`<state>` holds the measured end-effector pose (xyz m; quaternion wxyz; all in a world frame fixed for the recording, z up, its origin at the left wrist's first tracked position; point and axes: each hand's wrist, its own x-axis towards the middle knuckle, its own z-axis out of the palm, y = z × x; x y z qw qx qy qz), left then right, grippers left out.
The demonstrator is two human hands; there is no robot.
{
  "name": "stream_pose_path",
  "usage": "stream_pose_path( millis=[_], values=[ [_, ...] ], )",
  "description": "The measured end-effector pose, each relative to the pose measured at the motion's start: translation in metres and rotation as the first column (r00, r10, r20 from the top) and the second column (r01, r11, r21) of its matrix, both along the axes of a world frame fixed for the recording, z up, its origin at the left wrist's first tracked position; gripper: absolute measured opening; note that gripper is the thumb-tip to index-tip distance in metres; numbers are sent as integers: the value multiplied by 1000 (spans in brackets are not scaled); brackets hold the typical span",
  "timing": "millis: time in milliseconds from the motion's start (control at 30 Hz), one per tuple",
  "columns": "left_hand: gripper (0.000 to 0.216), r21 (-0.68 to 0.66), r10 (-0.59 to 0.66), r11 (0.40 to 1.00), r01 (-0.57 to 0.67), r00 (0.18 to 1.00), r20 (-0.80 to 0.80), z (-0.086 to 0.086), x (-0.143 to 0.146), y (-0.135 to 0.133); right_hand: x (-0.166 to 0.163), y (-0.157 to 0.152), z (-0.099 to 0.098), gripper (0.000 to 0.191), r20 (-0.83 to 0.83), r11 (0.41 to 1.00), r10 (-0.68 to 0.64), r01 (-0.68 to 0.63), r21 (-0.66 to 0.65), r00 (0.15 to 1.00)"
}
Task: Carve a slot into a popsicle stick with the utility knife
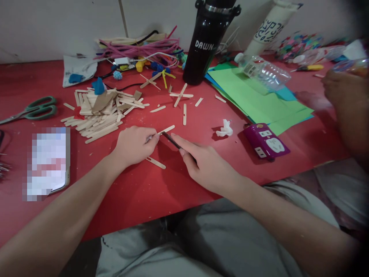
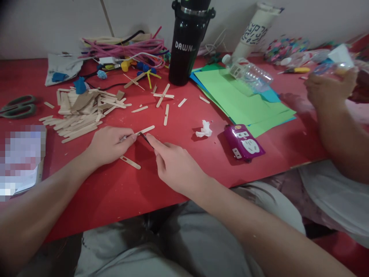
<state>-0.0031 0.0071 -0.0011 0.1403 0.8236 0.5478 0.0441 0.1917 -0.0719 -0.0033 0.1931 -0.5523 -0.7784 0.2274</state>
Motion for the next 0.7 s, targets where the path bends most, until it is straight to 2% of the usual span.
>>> stream_pose_path(
  millis=[200, 500, 567, 633, 700],
  values=[
    [37, -2, 4, 1000, -4, 1000, -13, 0, 0, 1, -2, 0, 5, 57, 56, 999, 1, 2, -47, 998],
    [37, 1, 10, 1000, -10, 999, 40, 0, -1, 2, -1, 1, 5, 55, 17, 999, -13, 14, -36, 1000],
    [37, -28, 29, 999, -26, 992, 122, 1, -3, 3, 1, 1, 5, 53, -44, 998, -42, 40, -50, 998],
    [35, -91, 85, 994, -63, 959, 272, 3, -7, 4, 3, 1, 5, 52, -111, 995, -75, 67, -71, 991],
    [31, -214, 231, 966, -144, 850, 474, 5, -13, 2, 4, 2, 5, 51, -137, 993, -93, 81, -88, 986]
  ],
)
